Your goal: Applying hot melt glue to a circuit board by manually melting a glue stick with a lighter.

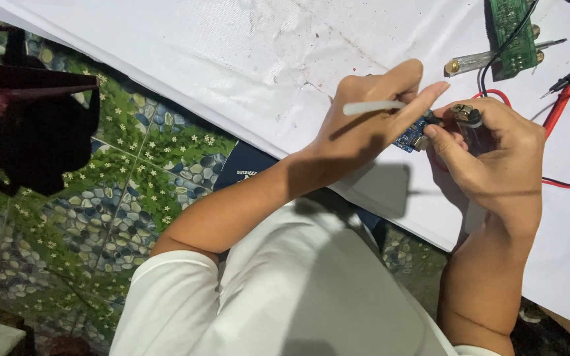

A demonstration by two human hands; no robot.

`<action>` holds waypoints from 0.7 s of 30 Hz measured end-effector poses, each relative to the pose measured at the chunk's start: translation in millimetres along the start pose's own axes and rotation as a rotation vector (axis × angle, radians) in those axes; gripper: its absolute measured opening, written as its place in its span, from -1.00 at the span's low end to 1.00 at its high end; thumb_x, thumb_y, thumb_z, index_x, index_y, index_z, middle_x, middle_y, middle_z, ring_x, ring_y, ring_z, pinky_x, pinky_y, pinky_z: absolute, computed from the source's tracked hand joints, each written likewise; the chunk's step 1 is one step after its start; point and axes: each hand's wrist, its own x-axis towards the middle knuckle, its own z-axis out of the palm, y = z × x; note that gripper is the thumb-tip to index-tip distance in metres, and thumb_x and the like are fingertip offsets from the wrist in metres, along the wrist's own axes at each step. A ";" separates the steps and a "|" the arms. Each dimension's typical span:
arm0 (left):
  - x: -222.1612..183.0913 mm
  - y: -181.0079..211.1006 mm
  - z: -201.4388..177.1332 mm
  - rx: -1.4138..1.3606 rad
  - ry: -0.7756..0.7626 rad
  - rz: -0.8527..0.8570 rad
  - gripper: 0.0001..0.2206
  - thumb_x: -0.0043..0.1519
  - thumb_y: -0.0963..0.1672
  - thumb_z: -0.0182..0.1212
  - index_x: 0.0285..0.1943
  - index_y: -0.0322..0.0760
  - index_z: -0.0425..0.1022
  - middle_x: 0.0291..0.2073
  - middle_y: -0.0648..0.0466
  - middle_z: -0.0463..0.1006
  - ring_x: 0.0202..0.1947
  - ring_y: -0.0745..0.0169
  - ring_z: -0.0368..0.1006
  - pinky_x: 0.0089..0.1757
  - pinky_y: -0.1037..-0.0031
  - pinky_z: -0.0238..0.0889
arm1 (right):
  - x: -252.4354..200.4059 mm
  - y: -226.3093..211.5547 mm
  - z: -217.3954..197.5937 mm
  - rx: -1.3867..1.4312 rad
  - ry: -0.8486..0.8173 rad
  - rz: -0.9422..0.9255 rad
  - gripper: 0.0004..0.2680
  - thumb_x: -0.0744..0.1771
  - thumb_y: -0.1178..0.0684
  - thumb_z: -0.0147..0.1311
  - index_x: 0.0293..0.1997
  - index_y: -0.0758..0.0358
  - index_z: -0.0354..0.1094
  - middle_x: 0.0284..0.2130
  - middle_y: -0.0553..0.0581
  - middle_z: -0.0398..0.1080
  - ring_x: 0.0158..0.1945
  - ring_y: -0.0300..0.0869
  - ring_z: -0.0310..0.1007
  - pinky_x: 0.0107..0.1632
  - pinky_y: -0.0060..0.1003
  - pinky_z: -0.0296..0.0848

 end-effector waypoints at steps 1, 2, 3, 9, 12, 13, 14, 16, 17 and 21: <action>-0.8 1.3 -1.0 0.000 0.001 0.002 -0.68 0.31 0.00 -0.01 -0.40 -0.13 0.01 -0.64 0.21 0.03 -0.52 0.33 -0.10 -0.44 0.49 -0.07 | 0.1 0.3 0.5 -0.001 0.001 -0.002 -0.89 0.42 0.36 0.29 0.00 0.50 0.43 -0.29 0.20 0.36 -0.32 -0.23 0.24 -0.14 -0.36 0.29; -1.6 2.5 -1.9 -0.015 0.015 0.025 -0.67 0.32 0.01 -0.05 -0.40 -0.14 -0.02 -0.62 0.20 -0.02 -0.50 0.33 -0.14 -0.44 0.49 -0.13 | 0.3 0.8 0.9 -0.005 0.006 0.007 -0.89 0.42 0.36 0.29 0.00 0.49 0.43 -0.29 0.19 0.37 -0.32 -0.24 0.24 -0.14 -0.36 0.29; -3.0 3.7 -2.4 -0.031 0.028 0.045 -0.66 0.33 0.01 -0.08 -0.40 -0.15 -0.05 -0.60 0.19 -0.08 -0.49 0.34 -0.17 -0.43 0.48 -0.18 | -0.5 1.3 1.3 -0.009 0.009 0.018 -0.89 0.42 0.36 0.29 -0.01 0.48 0.44 -0.29 0.18 0.37 -0.32 -0.24 0.24 -0.14 -0.36 0.29; -1.6 -4.6 3.5 0.014 0.112 0.171 -0.74 0.34 -0.14 -0.04 -0.42 -0.18 0.06 -0.63 0.23 0.01 -0.53 0.38 -0.13 -0.48 0.49 -0.20 | -1.5 3.6 0.6 -0.013 0.009 0.017 -0.89 0.43 0.35 0.31 0.00 0.49 0.44 -0.28 0.18 0.37 -0.31 -0.24 0.24 -0.13 -0.36 0.31; -0.2 -9.0 6.2 0.060 0.086 0.140 -0.71 0.33 -0.07 -0.05 -0.43 -0.15 0.02 -0.66 0.22 0.01 -0.57 0.41 -0.11 -0.48 0.48 -0.18 | -1.3 3.2 1.1 0.012 0.005 0.020 -0.88 0.43 0.36 0.30 0.01 0.49 0.43 -0.29 0.17 0.35 -0.32 -0.25 0.23 -0.14 -0.37 0.29; -0.5 -8.0 5.3 0.061 0.086 0.138 -0.71 0.33 -0.07 -0.05 -0.43 -0.15 0.02 -0.66 0.22 0.01 -0.57 0.41 -0.11 -0.48 0.48 -0.18 | -1.3 3.0 1.0 0.013 0.004 0.020 -0.88 0.43 0.36 0.30 0.01 0.49 0.43 -0.29 0.17 0.35 -0.32 -0.25 0.23 -0.14 -0.37 0.29; -0.8 -6.9 4.3 0.059 0.059 0.100 -0.71 0.32 -0.04 -0.05 -0.42 -0.14 0.02 -0.65 0.22 0.04 -0.57 0.39 -0.08 -0.47 0.48 -0.15 | -1.2 2.7 0.7 0.002 0.002 0.006 -0.89 0.43 0.36 0.30 0.01 0.49 0.43 -0.30 0.18 0.35 -0.32 -0.24 0.23 -0.13 -0.36 0.29; 0.5 -4.5 3.3 0.057 0.031 0.065 -0.71 0.32 -0.01 -0.05 -0.41 -0.12 0.02 -0.65 0.22 0.07 -0.56 0.37 -0.06 -0.45 0.48 -0.11 | -1.5 3.7 0.3 -0.012 0.003 -0.010 -0.89 0.43 0.36 0.30 0.01 0.49 0.44 -0.30 0.19 0.36 -0.31 -0.23 0.24 -0.12 -0.35 0.29; 1.7 -3.3 2.8 0.045 -0.017 -0.003 -0.71 0.29 0.01 -0.03 -0.41 -0.10 0.06 -0.65 0.23 0.12 -0.56 0.37 -0.01 -0.44 0.49 -0.06 | -2.0 5.0 0.7 0.000 0.006 -0.003 -0.89 0.43 0.37 0.29 0.00 0.49 0.43 -0.32 0.18 0.33 -0.30 -0.23 0.23 -0.12 -0.35 0.29; 3.7 -9.8 6.3 0.131 -0.056 0.005 -0.70 0.27 0.08 -0.08 -0.39 -0.09 0.16 -0.67 0.25 0.27 -0.62 0.30 0.16 -0.44 0.47 0.07 | -2.9 6.5 1.7 0.025 0.011 0.019 -0.89 0.43 0.37 0.29 0.00 0.49 0.42 -0.30 0.18 0.32 -0.28 -0.22 0.23 -0.11 -0.36 0.28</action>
